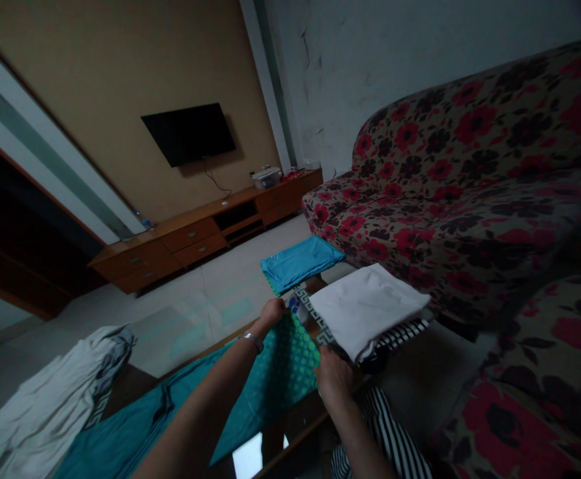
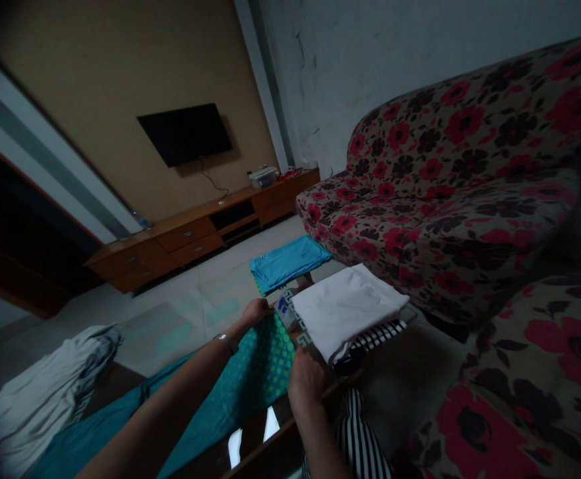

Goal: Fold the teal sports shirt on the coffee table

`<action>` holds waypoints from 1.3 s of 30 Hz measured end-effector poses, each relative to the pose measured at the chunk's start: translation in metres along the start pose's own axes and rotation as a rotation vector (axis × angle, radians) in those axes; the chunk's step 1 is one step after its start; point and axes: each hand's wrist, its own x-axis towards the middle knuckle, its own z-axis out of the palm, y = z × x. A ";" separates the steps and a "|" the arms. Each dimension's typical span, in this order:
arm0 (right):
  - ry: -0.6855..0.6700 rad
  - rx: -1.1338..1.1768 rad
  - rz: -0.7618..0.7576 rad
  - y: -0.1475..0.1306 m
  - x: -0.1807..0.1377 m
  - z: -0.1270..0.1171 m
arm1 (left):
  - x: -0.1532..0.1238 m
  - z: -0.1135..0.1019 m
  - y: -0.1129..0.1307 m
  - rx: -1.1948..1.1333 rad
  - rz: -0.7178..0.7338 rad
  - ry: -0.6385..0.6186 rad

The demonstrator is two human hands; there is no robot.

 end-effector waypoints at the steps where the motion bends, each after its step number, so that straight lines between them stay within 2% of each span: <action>1: -0.001 0.003 0.006 0.000 0.000 0.000 | 0.000 0.001 0.001 -0.002 -0.012 0.004; 6: 0.008 -0.003 0.023 0.002 0.002 0.003 | 0.005 -0.001 0.008 -0.043 -0.030 -0.034; 12: 0.065 0.010 0.037 0.007 0.003 0.003 | 0.008 -0.009 0.020 -0.180 0.047 -0.044; 16: 0.060 0.060 0.067 0.007 0.005 0.003 | 0.011 -0.010 0.024 -0.265 0.092 -0.082; 20: 0.088 0.140 0.030 0.009 0.007 0.001 | 0.014 -0.017 0.024 -0.336 0.136 -0.137; 24: 0.222 0.326 -0.113 0.022 0.000 -0.008 | 0.017 -0.038 0.028 -0.379 0.196 -0.220; 28: 0.320 0.516 -0.248 0.052 -0.013 -0.019 | 0.017 -0.065 0.044 -0.414 0.273 -0.325; 33: 0.327 0.621 -0.355 0.083 -0.032 -0.028 | 0.008 -0.095 0.076 -0.457 0.343 -0.413; 36: 0.313 0.641 -0.424 0.077 -0.053 -0.037 | -0.007 -0.111 0.091 -0.483 0.368 -0.424; 39: 0.298 0.639 -0.498 0.055 -0.080 -0.051 | -0.025 -0.131 0.096 -0.506 0.395 -0.431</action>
